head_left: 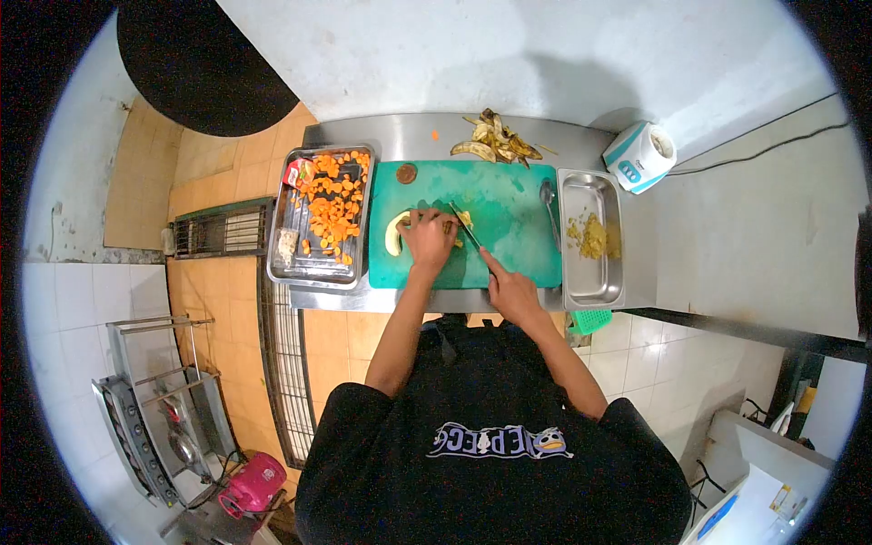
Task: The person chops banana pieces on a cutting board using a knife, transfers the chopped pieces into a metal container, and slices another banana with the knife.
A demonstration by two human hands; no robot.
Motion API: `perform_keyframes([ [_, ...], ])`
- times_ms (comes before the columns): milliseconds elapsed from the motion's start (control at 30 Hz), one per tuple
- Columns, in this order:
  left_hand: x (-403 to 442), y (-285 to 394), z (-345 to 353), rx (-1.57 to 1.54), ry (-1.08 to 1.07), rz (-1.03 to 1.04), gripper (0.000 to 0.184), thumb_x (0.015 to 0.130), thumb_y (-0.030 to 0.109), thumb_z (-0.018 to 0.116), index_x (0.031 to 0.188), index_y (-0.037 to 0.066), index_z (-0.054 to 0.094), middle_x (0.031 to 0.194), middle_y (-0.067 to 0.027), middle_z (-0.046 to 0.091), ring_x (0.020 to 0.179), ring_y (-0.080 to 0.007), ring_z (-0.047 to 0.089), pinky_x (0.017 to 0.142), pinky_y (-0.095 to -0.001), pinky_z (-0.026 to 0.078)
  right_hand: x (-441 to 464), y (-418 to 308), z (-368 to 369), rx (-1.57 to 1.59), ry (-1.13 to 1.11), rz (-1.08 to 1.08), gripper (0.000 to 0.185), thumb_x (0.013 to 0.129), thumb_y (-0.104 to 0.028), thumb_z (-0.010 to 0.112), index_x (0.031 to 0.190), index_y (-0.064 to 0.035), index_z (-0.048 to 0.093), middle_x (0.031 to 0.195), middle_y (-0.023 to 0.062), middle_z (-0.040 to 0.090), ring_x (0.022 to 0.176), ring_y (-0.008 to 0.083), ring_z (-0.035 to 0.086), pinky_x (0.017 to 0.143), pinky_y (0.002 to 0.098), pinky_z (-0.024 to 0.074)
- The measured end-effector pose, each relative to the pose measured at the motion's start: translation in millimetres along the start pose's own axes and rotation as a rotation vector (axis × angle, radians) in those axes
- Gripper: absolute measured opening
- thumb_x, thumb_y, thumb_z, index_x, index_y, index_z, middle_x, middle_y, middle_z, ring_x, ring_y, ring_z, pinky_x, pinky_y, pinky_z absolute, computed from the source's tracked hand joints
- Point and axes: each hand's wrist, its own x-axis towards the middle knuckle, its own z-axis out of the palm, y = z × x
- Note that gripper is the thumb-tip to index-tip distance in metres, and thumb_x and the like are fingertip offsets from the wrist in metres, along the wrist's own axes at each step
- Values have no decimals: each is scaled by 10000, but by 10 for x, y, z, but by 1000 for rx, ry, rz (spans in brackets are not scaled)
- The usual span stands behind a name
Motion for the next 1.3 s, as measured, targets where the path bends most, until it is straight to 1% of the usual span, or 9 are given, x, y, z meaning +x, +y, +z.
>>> perform_keyframes([
  [367,-29,28,-34,-12,24,19,178,813,364,804,927,227,815,1121,16,731,1190,-293,561,956,-596,349,0,87,113,24,100,-69,696,1004,-201,545,1636,-254,259,756,238,695,650,452,674,637,599,550],
  [433,-14,44,-66,-20,18,3,180,813,363,804,931,228,815,1125,13,730,1195,-298,558,958,-598,348,19,64,95,13,86,-63,693,1005,-199,543,1635,-252,261,748,236,693,642,451,672,635,598,549],
  [500,-32,52,-84,-44,-6,-19,127,823,282,785,931,223,816,1139,16,720,1207,-268,546,994,-596,334,21,55,101,3,70,-58,690,1006,-197,542,1634,-250,263,740,234,691,634,450,670,633,597,549],
  [700,-12,59,-73,-31,-43,-27,117,826,313,780,914,246,820,1145,37,716,1193,-263,549,991,-606,339,42,59,129,7,91,-63,662,1005,-202,545,1620,-244,303,722,232,686,620,442,668,617,584,548],
  [800,-14,57,-48,-17,9,-29,113,820,322,783,905,258,821,1124,43,719,1179,-256,554,989,-610,337,52,19,95,-17,56,-41,664,1001,-201,548,1619,-242,307,708,230,682,616,438,668,612,580,547],
  [867,-18,58,-27,-8,18,-28,116,818,321,785,904,252,821,1116,42,721,1176,-254,557,989,-608,336,35,-20,60,42,58,-4,652,997,-177,531,1615,-255,337,708,251,664,668,471,655,691,599,521],
  [1100,-27,61,-60,-35,15,-26,132,807,308,794,906,225,823,1112,30,725,1170,-254,562,994,-591,327,44,-8,97,12,61,-5,656,992,-172,531,1612,-269,341,698,257,662,661,479,651,692,608,523],
  [1167,-26,62,-58,-38,11,-29,126,811,303,793,907,228,823,1114,29,724,1172,-254,562,995,-590,325,49,44,160,-37,79,-47,660,1005,-203,543,1618,-263,307,722,246,688,638,451,678,616,587,553],
  [1300,-38,65,-80,-54,10,-27,110,819,291,788,907,236,825,1115,27,724,1182,-259,561,997,-593,321,40,70,182,-32,77,-47,663,1006,-206,543,1621,-260,301,716,242,686,634,449,677,614,587,552],
])
